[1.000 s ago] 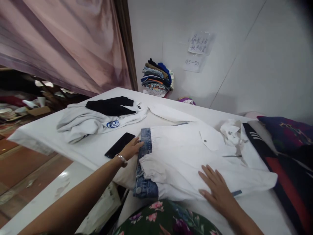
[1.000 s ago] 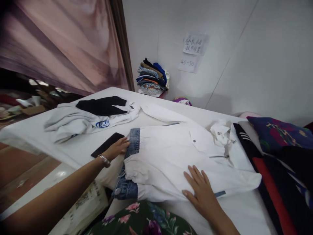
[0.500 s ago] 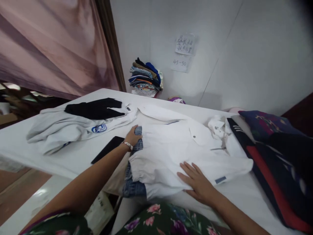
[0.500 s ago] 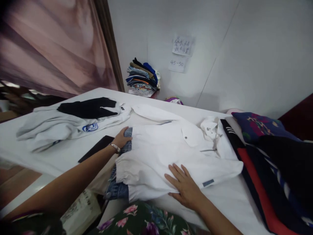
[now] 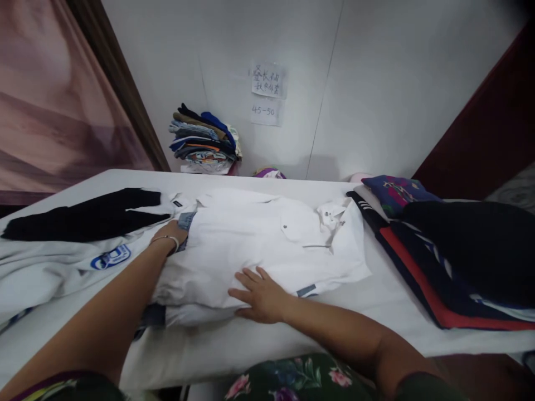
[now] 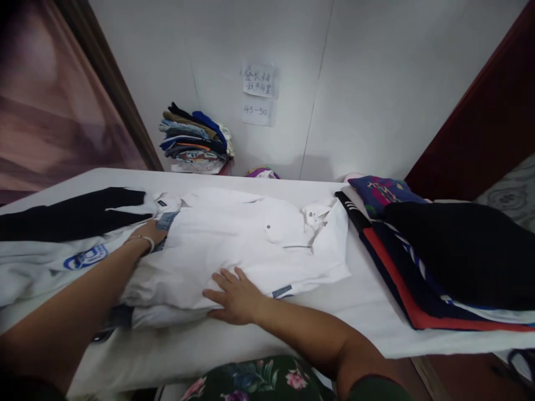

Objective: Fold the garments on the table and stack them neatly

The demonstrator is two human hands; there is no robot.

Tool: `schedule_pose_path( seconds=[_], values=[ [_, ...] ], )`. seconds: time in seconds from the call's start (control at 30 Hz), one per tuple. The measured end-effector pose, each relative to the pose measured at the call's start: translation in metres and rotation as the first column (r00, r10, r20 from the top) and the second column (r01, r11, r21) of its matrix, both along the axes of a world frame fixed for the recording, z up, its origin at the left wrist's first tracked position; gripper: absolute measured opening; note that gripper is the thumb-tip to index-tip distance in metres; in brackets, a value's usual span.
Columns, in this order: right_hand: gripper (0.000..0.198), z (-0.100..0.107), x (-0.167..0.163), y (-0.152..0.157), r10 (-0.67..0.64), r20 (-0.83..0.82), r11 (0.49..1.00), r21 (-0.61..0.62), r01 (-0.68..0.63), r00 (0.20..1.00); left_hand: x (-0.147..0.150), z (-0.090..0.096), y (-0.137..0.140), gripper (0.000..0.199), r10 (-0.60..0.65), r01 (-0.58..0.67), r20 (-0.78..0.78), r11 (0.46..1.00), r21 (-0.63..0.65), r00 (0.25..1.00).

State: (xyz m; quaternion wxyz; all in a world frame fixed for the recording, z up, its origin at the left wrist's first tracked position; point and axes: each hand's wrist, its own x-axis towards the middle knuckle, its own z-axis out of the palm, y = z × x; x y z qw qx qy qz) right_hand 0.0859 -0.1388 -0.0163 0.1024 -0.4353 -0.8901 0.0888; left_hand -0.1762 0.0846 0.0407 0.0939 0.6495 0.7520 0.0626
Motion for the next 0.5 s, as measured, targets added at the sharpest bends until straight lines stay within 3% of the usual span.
schedule_pose_path(
  seconds=[0.1, 0.23, 0.3, 0.4, 0.5],
  values=[
    [0.063, 0.002, 0.006, -0.008, 0.024, -0.019, 0.998, -0.05, -0.025, 1.0, 0.011, -0.001, -0.004, 0.048, -0.028, 0.035, -0.125, 0.998, 0.054, 0.992],
    [0.069, 0.016, 0.018, -0.003, 0.106, -0.1, 0.971, -0.206, -0.125, 0.989, 0.04, 0.01, -0.005, 0.05, -0.213, 0.24, -0.211, 0.964, 0.111, 0.954],
    [0.065, 0.027, 0.03, 0.01, 0.079, -0.165, 0.971, -0.213, -0.114, 0.983, 0.057, 0.012, -0.003, 0.046, -0.284, 0.304, -0.187, 0.948, 0.091, 0.94],
    [0.056, 0.035, 0.061, 0.038, -0.107, -0.185, 0.992, -0.083, 0.093, 0.977, 0.073, 0.0, -0.003, 0.045, -0.353, 0.359, -0.095, 0.932, 0.055, 0.931],
    [0.054, 0.022, 0.103, 0.058, -0.297, -0.09, 0.954, 0.022, 0.3, 0.951, 0.076, -0.019, -0.01, 0.045, -0.367, 0.367, -0.024, 0.93, 0.007, 0.93]
  ],
)
